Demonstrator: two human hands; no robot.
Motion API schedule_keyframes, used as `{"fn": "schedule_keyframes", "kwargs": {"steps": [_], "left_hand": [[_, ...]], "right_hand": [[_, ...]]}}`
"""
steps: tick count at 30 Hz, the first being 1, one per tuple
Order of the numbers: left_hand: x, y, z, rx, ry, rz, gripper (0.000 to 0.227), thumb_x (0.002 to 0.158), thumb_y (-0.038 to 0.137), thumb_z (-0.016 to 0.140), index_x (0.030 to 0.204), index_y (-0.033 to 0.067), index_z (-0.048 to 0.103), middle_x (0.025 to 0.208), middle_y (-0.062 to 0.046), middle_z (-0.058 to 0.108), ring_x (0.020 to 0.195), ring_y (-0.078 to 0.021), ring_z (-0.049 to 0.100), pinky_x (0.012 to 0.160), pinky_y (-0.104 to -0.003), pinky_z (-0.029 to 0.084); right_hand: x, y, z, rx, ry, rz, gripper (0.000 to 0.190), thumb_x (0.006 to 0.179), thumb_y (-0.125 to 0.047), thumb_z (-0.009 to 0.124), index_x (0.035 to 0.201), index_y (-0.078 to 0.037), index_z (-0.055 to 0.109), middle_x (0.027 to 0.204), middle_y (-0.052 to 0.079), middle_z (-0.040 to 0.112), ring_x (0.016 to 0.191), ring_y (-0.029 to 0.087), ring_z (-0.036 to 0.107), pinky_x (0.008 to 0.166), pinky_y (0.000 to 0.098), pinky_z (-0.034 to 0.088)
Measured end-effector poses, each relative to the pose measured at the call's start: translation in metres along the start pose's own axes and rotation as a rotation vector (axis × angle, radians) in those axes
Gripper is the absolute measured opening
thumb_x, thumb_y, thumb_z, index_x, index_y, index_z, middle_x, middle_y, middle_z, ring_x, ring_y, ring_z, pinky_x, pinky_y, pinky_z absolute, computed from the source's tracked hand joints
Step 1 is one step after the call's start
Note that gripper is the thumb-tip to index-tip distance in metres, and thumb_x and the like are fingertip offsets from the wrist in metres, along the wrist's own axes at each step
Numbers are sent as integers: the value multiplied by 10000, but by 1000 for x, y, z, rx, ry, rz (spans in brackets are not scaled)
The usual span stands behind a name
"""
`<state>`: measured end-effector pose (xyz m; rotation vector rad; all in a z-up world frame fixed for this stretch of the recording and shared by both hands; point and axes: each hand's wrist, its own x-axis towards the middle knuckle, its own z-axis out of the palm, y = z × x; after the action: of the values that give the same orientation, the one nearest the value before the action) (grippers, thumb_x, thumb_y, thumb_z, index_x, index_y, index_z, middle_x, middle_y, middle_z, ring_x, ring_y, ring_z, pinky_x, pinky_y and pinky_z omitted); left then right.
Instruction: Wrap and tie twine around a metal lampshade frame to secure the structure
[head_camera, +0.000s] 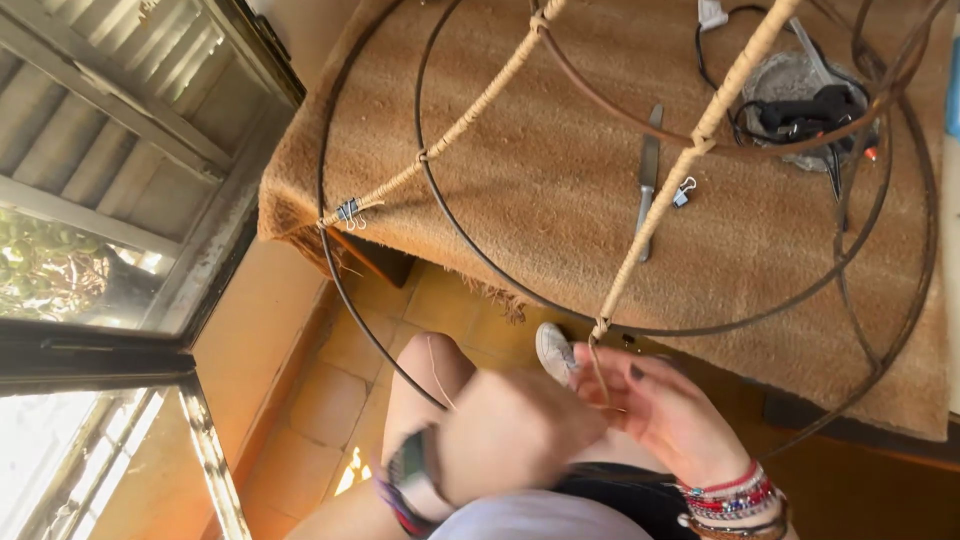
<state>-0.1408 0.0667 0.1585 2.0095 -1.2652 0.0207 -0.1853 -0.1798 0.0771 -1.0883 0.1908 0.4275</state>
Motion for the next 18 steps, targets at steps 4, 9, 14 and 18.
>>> {"fn": "schedule_keyframes", "kwargs": {"steps": [4,9,14,18], "left_hand": [[4,3,-1,-185,26,191,259,1083,198,525,850,125,614,692,-48,553,644,-286,500,629,-423,388],[-13,-59,-27,-424,107,57,341,1011,294,542,735,132,662,610,15,560,639,-182,497,943,-394,449],[-19,-95,12,-734,146,-154,417,921,74,536,547,137,363,540,13,363,498,-113,325,511,-274,298],[-11,-122,18,-2,329,138,397,962,266,566,573,183,559,446,64,463,353,-118,458,396,-221,410]], "right_hand": [[3,-3,16,237,97,52,556,955,-123,568,1417,183,530,785,24,443,682,118,412,600,265,286],[17,4,6,32,206,102,376,986,-88,532,1252,130,684,615,-45,185,511,80,170,440,249,90],[28,11,-26,-47,-8,48,334,1006,-73,545,1254,97,690,630,-8,406,486,69,233,397,240,135],[33,6,-29,-159,-71,27,327,1034,-42,461,1232,89,685,665,-173,244,483,-103,321,286,110,335]]}}
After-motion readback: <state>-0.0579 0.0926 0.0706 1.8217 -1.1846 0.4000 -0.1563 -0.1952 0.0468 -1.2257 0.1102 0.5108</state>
